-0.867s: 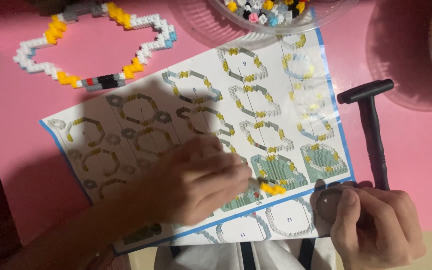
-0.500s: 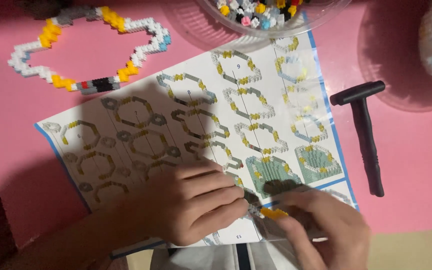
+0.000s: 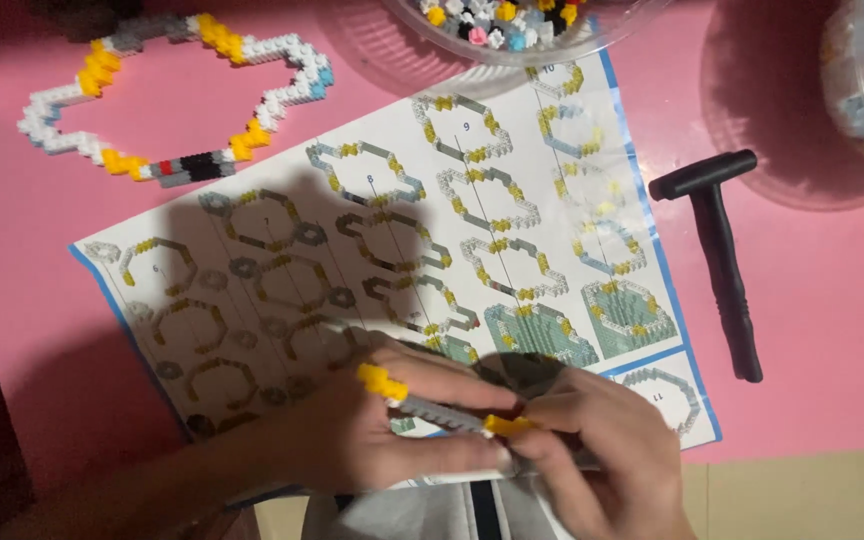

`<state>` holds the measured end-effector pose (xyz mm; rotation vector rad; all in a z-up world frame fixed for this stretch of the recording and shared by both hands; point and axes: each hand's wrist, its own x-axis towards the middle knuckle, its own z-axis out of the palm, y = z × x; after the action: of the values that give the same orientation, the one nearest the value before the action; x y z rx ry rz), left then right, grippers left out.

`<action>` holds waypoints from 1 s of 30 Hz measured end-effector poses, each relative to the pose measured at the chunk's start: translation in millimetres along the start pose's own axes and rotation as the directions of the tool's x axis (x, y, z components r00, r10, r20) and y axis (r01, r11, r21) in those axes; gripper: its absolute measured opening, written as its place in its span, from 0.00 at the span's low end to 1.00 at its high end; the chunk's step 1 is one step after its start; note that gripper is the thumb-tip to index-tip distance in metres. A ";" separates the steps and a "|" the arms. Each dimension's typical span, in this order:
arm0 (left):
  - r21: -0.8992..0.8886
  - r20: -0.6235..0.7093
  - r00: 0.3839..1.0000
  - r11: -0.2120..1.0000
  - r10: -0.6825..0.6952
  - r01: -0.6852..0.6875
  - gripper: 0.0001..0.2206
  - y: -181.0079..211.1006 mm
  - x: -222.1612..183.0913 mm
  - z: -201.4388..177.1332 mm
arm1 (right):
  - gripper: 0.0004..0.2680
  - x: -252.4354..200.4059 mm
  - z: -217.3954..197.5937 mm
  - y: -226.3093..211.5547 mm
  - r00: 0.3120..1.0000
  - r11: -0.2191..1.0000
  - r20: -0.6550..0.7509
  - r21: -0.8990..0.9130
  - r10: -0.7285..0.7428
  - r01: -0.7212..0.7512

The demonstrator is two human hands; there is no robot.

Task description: Assembling a structure using small interlocking plastic blocks and a small mallet following a printed guide.

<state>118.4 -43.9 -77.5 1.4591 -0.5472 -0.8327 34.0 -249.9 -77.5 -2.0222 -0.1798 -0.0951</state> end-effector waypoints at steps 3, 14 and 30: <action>-0.015 0.117 0.964 0.971 -0.237 0.240 0.15 10.0 6.5 -14.1 | 0.15 18.1 2.0 0.3 0.963 0.955 -0.076 -0.168 -0.259 0.243; -0.191 0.120 0.973 0.958 -0.196 0.216 0.14 17.7 19.0 -28.1 | 0.10 -24.5 -43.8 39.5 0.968 0.826 -0.196 -0.564 -0.158 0.020; 0.063 0.215 0.963 0.987 -0.161 0.150 0.18 13.7 29.7 -35.0 | 0.17 -44.3 -103.5 67.4 0.875 0.807 0.201 -0.516 0.441 -0.288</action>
<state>165.8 -45.6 -71.2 1.4753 -0.6263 -1.1218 3.0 -375.7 -97.9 -2.5186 0.0550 0.4823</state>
